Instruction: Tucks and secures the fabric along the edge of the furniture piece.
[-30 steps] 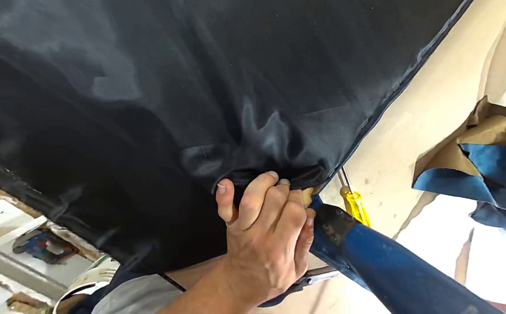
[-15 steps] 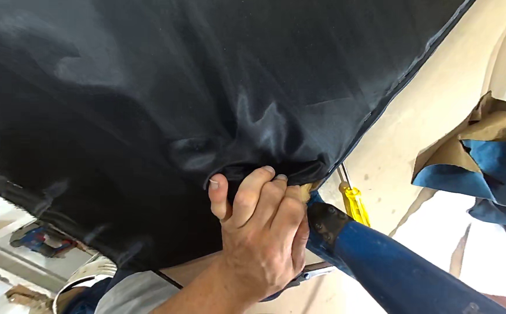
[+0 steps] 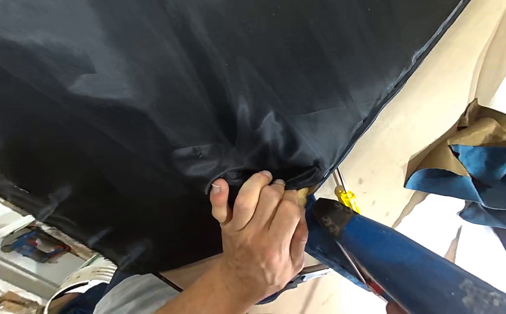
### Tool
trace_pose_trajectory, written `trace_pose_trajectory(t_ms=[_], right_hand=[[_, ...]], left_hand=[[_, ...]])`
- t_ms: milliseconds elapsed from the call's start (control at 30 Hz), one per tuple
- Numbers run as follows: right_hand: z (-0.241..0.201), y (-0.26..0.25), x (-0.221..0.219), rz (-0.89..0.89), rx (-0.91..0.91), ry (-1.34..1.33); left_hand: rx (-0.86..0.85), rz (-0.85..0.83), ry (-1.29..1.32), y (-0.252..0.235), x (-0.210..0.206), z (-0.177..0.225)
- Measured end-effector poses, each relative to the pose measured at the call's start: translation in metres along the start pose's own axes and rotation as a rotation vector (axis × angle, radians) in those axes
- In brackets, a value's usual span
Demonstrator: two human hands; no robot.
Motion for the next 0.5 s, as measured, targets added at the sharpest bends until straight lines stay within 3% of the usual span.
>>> trace_pose_trajectory(t_ms=[100, 500], right_hand=[[-0.020, -0.012, -0.002, 0.009, 0.013, 0.012], [0.003, 0.003, 0.000, -0.042, -0.005, -0.062]], left_hand=[[0.000, -0.009, -0.001, -0.001, 0.000, 0.000], [-0.013, -0.004, 0.003, -0.001, 0.000, 0.000]])
Point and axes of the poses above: each hand's wrist, its own y-axis away from the middle knuckle, its own x-axis out of the back of the hand, z = x × y, the point moved 2 cm from there along -y, towards the middle knuckle, and after that the axes turned 4 degrees about -z, right-handed, at the moved point
